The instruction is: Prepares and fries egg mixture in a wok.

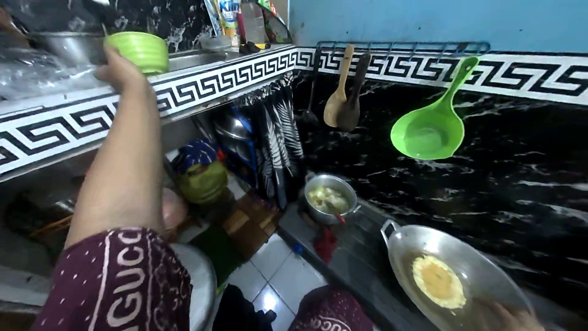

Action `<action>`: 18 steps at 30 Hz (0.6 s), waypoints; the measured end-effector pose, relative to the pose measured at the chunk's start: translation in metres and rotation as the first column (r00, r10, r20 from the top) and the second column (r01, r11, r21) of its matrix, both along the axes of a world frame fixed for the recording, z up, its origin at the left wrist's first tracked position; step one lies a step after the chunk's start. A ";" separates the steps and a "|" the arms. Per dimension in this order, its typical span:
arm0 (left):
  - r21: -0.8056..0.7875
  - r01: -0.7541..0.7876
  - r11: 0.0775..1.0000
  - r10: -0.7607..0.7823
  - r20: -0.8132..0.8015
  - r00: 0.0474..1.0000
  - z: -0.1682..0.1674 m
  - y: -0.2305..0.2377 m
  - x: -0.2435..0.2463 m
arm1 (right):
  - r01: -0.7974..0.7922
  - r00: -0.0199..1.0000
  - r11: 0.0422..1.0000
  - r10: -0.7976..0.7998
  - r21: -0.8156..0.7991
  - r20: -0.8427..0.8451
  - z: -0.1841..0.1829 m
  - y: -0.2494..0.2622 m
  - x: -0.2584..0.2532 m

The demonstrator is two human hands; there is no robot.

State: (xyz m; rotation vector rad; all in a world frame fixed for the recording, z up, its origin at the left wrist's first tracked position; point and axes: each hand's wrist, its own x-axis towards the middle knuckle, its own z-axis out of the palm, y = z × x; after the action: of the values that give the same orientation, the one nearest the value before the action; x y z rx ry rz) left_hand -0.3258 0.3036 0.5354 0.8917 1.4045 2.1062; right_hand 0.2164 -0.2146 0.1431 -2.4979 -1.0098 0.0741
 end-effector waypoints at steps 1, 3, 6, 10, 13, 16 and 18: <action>0.019 -0.039 0.999 0.040 -0.112 0.993 -0.012 -0.011 0.012 | -0.031 0.999 0.999 0.031 0.037 0.012 0.003 -0.002 -0.001; 0.018 0.027 0.999 -0.018 -0.386 0.922 -0.050 -0.047 0.037 | -0.103 0.992 0.986 0.092 0.131 0.086 0.017 -0.005 0.001; -0.048 0.285 0.957 -0.242 -0.675 0.697 -0.121 -0.123 0.071 | -0.202 0.947 0.942 0.117 0.268 0.300 0.062 -0.035 0.002; -0.231 0.400 0.887 -0.343 -0.909 0.236 -0.230 -0.230 0.065 | 0.062 0.934 0.902 -0.204 0.427 0.294 0.121 -0.141 -0.034; -0.387 0.240 0.890 -0.422 -0.899 0.114 -0.308 -0.281 0.052 | 0.351 0.898 0.833 -0.429 0.427 0.098 0.116 -0.239 -0.059; -0.696 0.192 0.692 -0.721 -0.657 0.218 -0.354 -0.334 0.071 | 0.560 0.825 0.740 -0.539 0.373 -0.171 0.073 -0.314 -0.098; -0.808 0.232 0.541 -0.841 -0.513 0.172 -0.368 -0.361 0.094 | 0.754 0.654 0.589 -0.633 0.291 -0.414 0.039 -0.324 -0.132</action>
State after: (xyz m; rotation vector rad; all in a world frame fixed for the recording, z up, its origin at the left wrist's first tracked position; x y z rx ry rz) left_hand -0.2316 -0.0574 0.1669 2.0188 1.5534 0.3683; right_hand 0.0842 -0.5388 0.1819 -2.1846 0.1421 -0.0594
